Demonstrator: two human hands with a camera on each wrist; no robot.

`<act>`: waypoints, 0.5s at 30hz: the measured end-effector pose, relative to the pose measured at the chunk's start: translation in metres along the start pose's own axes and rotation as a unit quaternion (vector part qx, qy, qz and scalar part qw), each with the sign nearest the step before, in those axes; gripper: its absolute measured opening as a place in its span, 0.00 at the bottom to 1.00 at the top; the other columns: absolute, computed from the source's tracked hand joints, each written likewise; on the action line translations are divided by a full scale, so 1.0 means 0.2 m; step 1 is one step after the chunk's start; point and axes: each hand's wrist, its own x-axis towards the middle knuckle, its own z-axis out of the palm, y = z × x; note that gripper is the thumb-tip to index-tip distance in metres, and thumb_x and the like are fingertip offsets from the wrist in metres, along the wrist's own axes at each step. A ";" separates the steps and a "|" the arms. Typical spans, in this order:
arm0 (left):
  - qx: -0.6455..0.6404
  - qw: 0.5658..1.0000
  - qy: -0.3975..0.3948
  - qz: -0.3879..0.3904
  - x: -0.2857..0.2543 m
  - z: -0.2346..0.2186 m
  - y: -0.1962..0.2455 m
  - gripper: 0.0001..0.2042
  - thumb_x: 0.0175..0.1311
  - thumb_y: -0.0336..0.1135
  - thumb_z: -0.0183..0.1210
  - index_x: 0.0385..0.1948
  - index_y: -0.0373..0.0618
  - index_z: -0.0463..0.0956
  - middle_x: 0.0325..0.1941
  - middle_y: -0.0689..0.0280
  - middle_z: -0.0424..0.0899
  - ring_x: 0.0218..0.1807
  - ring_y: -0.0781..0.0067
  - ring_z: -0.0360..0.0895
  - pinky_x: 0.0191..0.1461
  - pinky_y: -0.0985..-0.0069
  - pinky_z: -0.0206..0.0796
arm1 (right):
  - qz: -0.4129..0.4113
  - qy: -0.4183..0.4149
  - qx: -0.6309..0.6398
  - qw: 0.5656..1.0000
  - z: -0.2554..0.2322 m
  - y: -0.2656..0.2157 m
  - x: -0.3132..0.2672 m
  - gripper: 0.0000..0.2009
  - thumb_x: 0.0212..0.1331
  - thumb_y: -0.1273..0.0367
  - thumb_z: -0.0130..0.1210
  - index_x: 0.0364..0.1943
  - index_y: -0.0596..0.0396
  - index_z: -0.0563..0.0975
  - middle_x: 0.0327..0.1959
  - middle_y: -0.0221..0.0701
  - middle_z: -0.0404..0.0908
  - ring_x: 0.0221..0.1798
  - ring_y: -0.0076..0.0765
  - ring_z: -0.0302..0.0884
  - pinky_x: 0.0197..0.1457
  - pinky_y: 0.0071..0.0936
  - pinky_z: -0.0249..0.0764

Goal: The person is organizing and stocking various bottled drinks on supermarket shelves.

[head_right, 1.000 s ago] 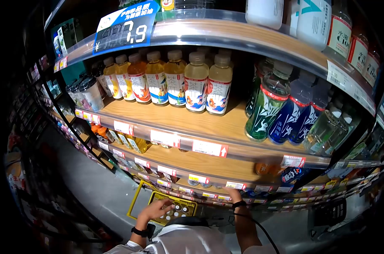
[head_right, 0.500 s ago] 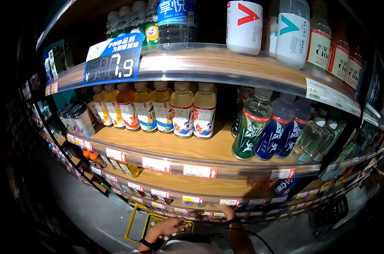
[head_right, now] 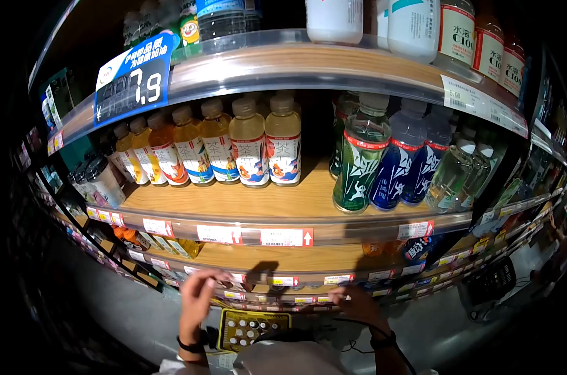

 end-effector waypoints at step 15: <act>0.454 0.814 0.261 0.251 0.74 -0.02 0.04 0.06 0.61 0.31 0.66 0.27 0.45 0.78 0.27 0.68 0.78 0.35 0.64 0.71 0.45 0.65 0.53 | -0.235 0.444 -0.409 0.762 -0.20 -0.61 0.51 0.28 0.58 0.61 0.66 0.64 0.53 0.79 0.72 0.45 0.74 0.77 0.57 0.66 0.80 0.62 0.53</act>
